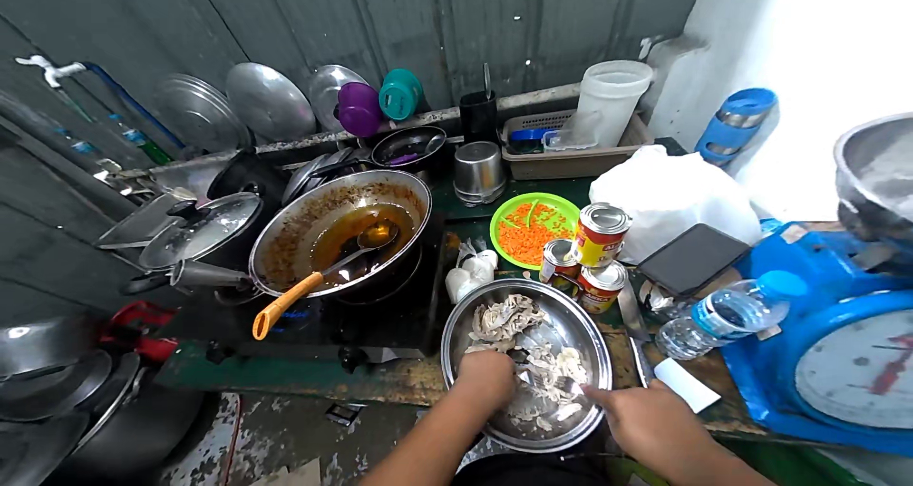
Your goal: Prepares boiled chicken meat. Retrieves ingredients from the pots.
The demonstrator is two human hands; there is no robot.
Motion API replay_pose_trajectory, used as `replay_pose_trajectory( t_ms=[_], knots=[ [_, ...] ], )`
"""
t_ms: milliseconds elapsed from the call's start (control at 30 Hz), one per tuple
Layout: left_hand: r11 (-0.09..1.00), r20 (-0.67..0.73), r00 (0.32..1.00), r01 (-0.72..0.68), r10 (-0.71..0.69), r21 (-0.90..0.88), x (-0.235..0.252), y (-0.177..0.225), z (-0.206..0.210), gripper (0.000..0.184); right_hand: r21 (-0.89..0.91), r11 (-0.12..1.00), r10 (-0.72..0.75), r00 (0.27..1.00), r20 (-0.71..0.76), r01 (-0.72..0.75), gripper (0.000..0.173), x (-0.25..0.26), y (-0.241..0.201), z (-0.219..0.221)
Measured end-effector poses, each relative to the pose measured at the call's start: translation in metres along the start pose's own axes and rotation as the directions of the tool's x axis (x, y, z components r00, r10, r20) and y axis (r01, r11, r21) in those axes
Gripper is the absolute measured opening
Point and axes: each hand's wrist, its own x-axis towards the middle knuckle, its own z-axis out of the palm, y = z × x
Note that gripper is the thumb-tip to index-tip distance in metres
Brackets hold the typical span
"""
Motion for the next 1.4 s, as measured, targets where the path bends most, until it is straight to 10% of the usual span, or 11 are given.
replay_pose_trajectory(
  t_ms=[467,1400],
  knots=[
    [0.981,-0.048,0.996,0.062,-0.072,-0.184,0.003,-0.01,-0.008,0.034,0.098,0.995,0.028,0.996,-0.089,-0.019,0.056,0.012,-0.013,-0.003],
    [0.994,-0.001,0.999,0.051,-0.051,0.092,-0.043,-0.015,-0.009,0.034,0.098,0.992,-0.074,0.996,-0.058,0.08,0.053,0.013,-0.008,-0.029]
  ],
)
